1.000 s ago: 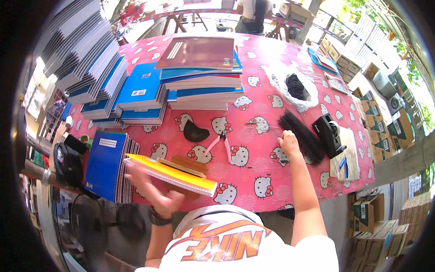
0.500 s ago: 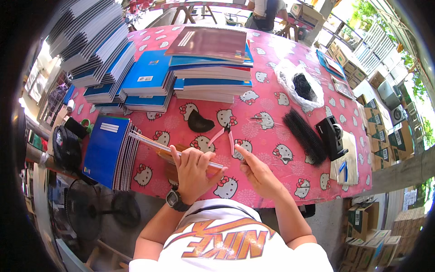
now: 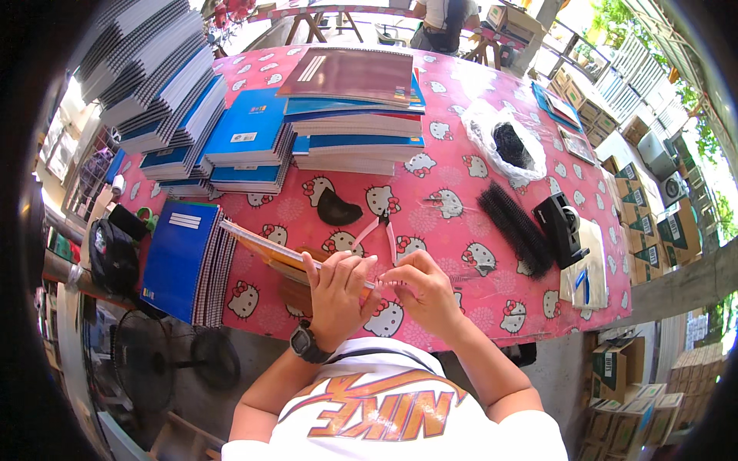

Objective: The person binds notebooks by hand using plastic spiral coils. They select notebooks of various colors from stacks, manually thread a plastic coil through the pre-punched holes along the edge of each notebook, and then set the bound notebooks into a new stack.

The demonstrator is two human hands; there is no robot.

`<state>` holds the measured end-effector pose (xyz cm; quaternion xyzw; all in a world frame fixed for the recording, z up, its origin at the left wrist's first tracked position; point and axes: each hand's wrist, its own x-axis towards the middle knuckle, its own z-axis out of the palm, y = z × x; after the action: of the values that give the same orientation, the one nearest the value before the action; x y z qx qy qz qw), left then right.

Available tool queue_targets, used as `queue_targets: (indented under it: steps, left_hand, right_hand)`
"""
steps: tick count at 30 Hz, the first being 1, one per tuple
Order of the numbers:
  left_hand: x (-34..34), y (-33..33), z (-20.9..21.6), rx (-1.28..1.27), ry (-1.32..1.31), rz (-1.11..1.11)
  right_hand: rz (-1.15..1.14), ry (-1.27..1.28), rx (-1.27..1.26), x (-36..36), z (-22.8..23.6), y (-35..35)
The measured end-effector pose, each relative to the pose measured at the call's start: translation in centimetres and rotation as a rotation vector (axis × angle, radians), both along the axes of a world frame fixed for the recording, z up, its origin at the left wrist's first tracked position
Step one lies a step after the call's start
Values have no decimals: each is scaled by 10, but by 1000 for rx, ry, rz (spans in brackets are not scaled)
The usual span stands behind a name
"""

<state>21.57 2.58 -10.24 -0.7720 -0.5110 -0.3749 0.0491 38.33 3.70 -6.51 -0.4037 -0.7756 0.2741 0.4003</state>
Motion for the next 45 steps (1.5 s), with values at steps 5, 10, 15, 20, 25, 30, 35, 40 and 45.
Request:
queue_targets:
  steps: [5, 10, 15, 20, 25, 30, 35, 40, 45]
  left_hand:
    - [2, 1, 0, -10, -9, 4]
    - [-1, 4, 3, -36, 19, 5]
    - [-15, -2, 24, -149, -82, -124]
    - [-35, -2, 25, -185, -79, -263]
    - [-36, -4, 27, -106, -150, -197]
    - [-30, 3, 25, -123, -81, -227]
    - [-36, 5, 19, -108, -86, -229]
    - [-30, 6, 26, -106, -171, -173]
    - [-35, 3, 27, -207, -76, -189]
  right_hand:
    - [-9, -111, 261, 1, -9, 5]
    - [160, -132, 166, 8, -6, 8]
    - [87, -147, -26, 2, 12, 1]
    - [248, -42, -686, -1, 26, 13]
    - [67, -214, -529, -20, -31, 111]
    - [2, -411, -39, -58, -123, 173]
    - [68, -298, -224, -63, -83, 164]
    - [-307, -676, -32, 1, -78, 111]
    - [-108, -544, -196, 27, -108, 59]
